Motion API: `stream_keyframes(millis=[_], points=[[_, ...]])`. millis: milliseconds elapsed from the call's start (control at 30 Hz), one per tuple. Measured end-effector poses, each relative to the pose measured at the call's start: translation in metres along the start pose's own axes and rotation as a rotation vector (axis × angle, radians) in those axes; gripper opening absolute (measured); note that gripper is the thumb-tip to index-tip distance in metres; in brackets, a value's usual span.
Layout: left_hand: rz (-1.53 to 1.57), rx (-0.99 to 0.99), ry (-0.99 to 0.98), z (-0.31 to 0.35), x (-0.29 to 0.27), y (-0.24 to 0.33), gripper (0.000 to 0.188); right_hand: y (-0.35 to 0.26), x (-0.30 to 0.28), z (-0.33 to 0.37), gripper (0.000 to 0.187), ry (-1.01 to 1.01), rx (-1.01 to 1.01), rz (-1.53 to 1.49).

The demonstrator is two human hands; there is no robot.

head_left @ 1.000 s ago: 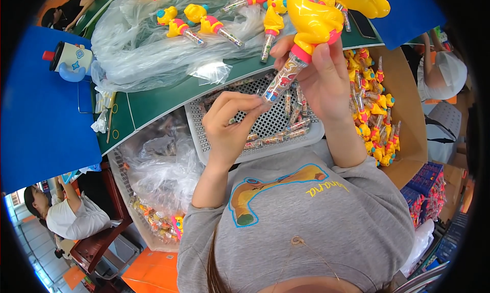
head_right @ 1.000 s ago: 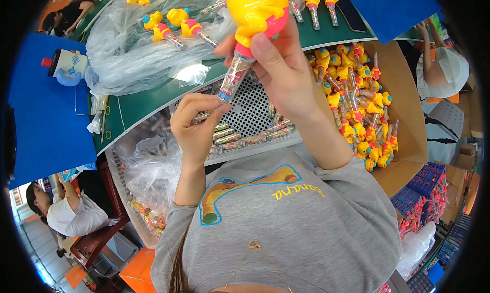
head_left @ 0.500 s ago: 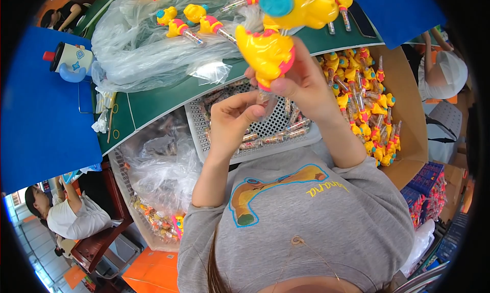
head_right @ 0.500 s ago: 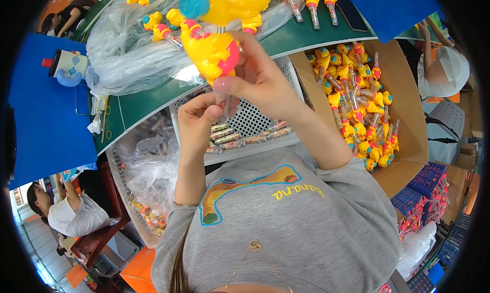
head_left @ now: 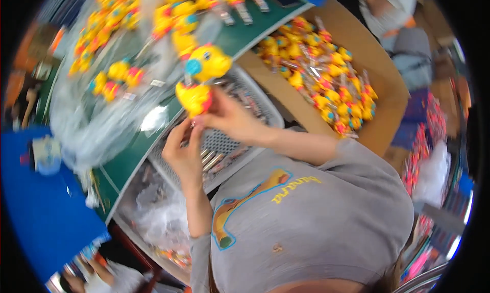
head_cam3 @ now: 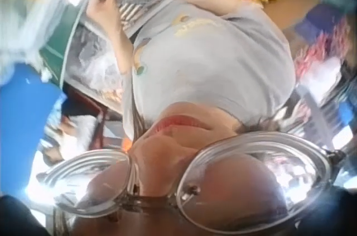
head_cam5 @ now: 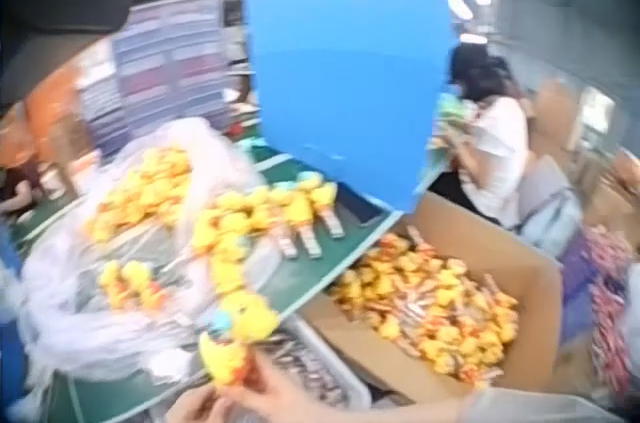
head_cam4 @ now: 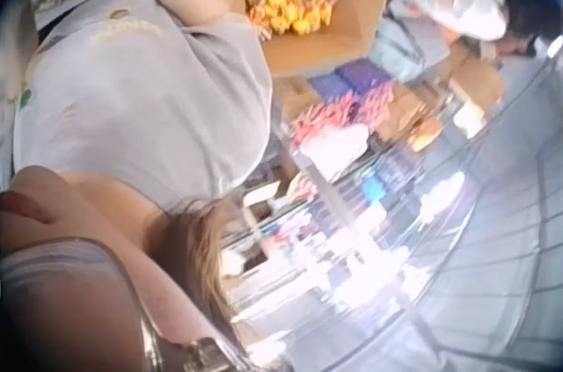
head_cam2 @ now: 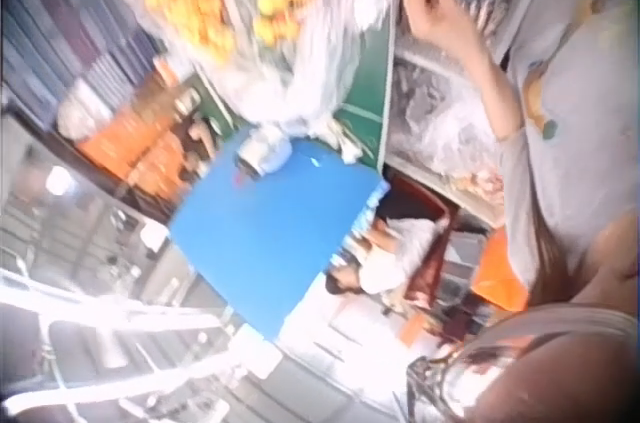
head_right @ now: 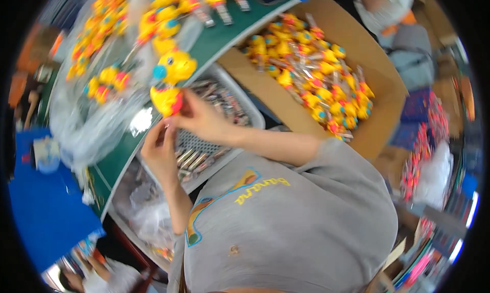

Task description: Inspecting and organizing small yellow bird-shaped toy rattles on a factory workbench.

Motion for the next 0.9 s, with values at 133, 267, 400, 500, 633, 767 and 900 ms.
stream_keyframes(millis=[133,267,400,500,633,767,900], points=[[-0.24,0.225,-0.021,0.01,0.029,0.025,0.037,0.026,-0.034,0.029,0.054,0.22,0.268,-0.078],[-0.18,0.264,-0.087,0.017,0.039,0.039,0.043,-0.021,-0.075,0.024,0.043,0.461,-0.171,-0.339],[-0.175,0.288,-0.119,0.017,0.044,0.045,0.042,-0.058,-0.191,0.027,0.027,0.904,-0.511,-0.566],[-0.246,0.288,-0.203,0.017,0.057,0.039,0.04,-0.061,-0.288,0.058,0.023,1.214,-0.622,-0.988],[-0.202,0.27,-0.27,0.018,0.063,0.033,0.04,-0.054,-0.342,0.116,0.056,1.571,-0.68,-0.994],[-0.193,0.307,-0.241,0.015,0.054,0.036,0.04,-0.05,-0.306,0.08,0.072,1.414,-0.639,-0.806],[-0.178,0.269,-0.18,0.012,0.035,0.031,0.04,-0.067,-0.245,0.002,0.052,1.039,-0.613,-0.372]])
Point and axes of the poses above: each hand's wrist, its own z-axis away from the middle knuckle, its own x-axis out of the palm, y = z × x, the point moved 9 cm from there along -z, towards the middle knuckle, and after that the axes turned 15 degrees about -x, right-handed, at the moved point
